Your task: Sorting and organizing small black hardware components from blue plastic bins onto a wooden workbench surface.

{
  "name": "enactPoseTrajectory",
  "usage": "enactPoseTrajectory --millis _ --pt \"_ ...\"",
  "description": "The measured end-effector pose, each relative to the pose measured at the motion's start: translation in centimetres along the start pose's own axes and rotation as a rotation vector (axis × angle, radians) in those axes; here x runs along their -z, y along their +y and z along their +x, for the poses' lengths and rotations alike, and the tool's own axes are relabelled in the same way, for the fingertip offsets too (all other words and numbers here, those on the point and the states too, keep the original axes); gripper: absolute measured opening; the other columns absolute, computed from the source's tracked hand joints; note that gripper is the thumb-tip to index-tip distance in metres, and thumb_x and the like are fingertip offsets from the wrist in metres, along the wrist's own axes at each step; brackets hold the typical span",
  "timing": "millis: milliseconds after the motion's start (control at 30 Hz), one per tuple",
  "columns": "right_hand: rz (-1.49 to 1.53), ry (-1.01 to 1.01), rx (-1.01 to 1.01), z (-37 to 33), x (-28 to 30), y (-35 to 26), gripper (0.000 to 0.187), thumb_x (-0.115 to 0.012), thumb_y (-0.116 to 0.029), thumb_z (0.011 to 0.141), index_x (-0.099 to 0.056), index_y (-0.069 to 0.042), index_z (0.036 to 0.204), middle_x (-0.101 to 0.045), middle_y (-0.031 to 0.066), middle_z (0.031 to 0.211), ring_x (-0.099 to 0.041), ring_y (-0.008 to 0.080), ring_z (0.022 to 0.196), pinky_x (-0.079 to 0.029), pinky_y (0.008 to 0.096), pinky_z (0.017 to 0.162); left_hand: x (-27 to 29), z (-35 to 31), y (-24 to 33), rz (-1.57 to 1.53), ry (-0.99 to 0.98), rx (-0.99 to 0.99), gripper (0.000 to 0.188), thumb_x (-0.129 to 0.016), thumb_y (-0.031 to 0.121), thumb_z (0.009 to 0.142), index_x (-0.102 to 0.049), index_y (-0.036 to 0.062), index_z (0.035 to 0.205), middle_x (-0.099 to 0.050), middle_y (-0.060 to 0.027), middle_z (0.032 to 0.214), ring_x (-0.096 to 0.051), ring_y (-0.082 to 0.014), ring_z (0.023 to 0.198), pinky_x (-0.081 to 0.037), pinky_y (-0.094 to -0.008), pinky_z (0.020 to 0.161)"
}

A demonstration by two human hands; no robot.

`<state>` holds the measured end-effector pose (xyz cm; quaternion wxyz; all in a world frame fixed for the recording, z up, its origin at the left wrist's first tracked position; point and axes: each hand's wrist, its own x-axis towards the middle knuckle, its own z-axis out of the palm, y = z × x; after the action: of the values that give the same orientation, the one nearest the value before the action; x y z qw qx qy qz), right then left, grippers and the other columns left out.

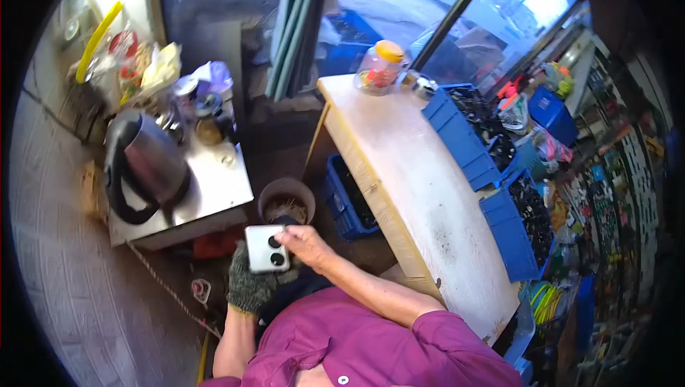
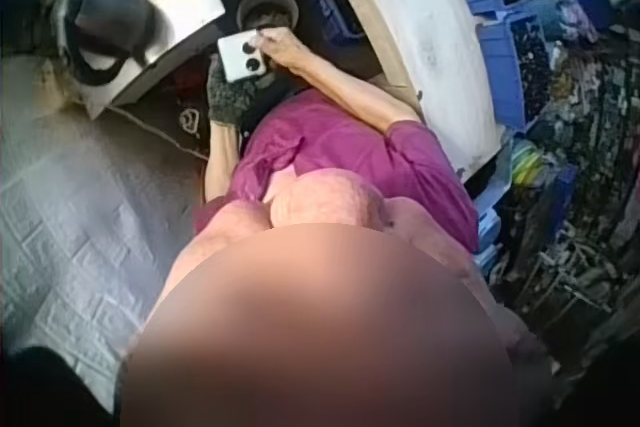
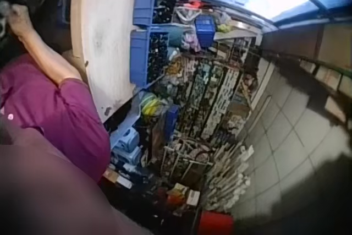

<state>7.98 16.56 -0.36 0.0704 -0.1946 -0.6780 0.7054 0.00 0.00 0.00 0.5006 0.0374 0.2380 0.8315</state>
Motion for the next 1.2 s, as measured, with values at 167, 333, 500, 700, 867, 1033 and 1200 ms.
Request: enactPoseTrajectory --millis 167,333,500,700,867,1033,1200 --pt "-0.024 0.049 -0.052 -2.7 0.5 -2.6 0.02 -0.064 -0.021 0.095 -0.064 -0.006 0.082 -0.054 -0.0066 0.077 -0.046 0.0032 0.074 -0.041 0.023 0.068 -3.1 -1.5 -0.4 -0.257 0.035 0.079 0.052 -0.048 0.046 0.098 -0.055 0.007 0.131 -0.065 -0.0129 0.12 -0.067 -0.0288 0.101 -0.058 -0.0484 0.084" --pt "0.117 0.045 -0.066 -2.1 -0.6 -4.9 0.027 -0.058 -0.035 0.098 -0.065 -0.009 0.092 -0.053 -0.0074 0.075 -0.042 0.0021 0.062 -0.032 0.0194 0.055 -2.2 -1.7 0.4 -0.374 0.031 0.053 0.056 -0.048 0.048 0.097 -0.054 0.0054 0.132 -0.063 -0.016 0.124 -0.062 -0.0338 0.11 -0.053 -0.053 0.093" --pt "0.096 0.044 -0.04 -2.4 -0.3 -5.1 0.03 -0.058 -0.036 0.098 -0.064 -0.008 0.098 -0.05 -0.0062 0.07 -0.04 0.0022 0.058 -0.028 0.0191 0.05 -1.2 -1.5 0.2 -0.344 0.057 0.025 0.052 -0.053 0.046 0.095 -0.055 0.0069 0.13 -0.065 -0.0128 0.121 -0.063 -0.0308 0.109 -0.051 -0.0499 0.094" --pt "0.21 0.05 -0.092 -3.0 -1.4 -5.5 0.027 -0.07 -0.023 0.09 -0.062 -0.004 0.108 -0.061 -0.0016 0.08 -0.053 0.0042 0.067 -0.041 0.0186 0.058 -0.7 -1.9 -0.6 -0.219 0.077 -0.018 0.049 -0.058 0.041 0.091 -0.056 0.007 0.127 -0.065 -0.0117 0.118 -0.065 -0.0304 0.103 -0.053 -0.0458 0.088" --pt "0.233 -0.007 -0.105 -2.7 -1.6 -4.6 0.029 -0.076 -0.016 0.085 -0.061 -0.003 0.105 -0.066 0.0034 0.09 -0.061 0.0073 0.079 -0.048 0.0205 0.07 -1.2 -2.2 -0.9 0.416 0.191 -0.232 0.042 -0.077 0.033 0.077 -0.065 0.0126 0.112 -0.07 -0.0053 0.105 -0.065 -0.0255 0.093 -0.049 -0.0386 0.085" --pt "0.211 0.019 -0.114 -2.4 -1.8 -4.1 0.025 -0.075 -0.02 0.087 -0.061 -0.005 0.101 -0.066 0.0034 0.089 -0.059 0.0063 0.076 -0.046 0.0201 0.065 -0.9 -1.8 -0.4 1.337 0.141 -0.553 0.042 -0.078 0.03 0.074 -0.065 0.0122 0.11 -0.07 -0.0062 0.104 -0.065 -0.026 0.094 -0.049 -0.039 0.085" --pt "0.187 0.079 -0.086 -2.4 -1.0 -3.4 0.031 -0.062 -0.038 0.096 -0.061 -0.007 0.096 -0.055 -0.002 0.071 -0.044 0.0046 0.057 -0.031 0.0199 0.049 0.6 -1.4 -1.8 0.529 0.133 -0.272 0.041 -0.077 0.028 0.076 -0.065 0.0128 0.111 -0.07 -0.0048 0.106 -0.066 -0.0255 0.096 -0.049 -0.0381 0.088"
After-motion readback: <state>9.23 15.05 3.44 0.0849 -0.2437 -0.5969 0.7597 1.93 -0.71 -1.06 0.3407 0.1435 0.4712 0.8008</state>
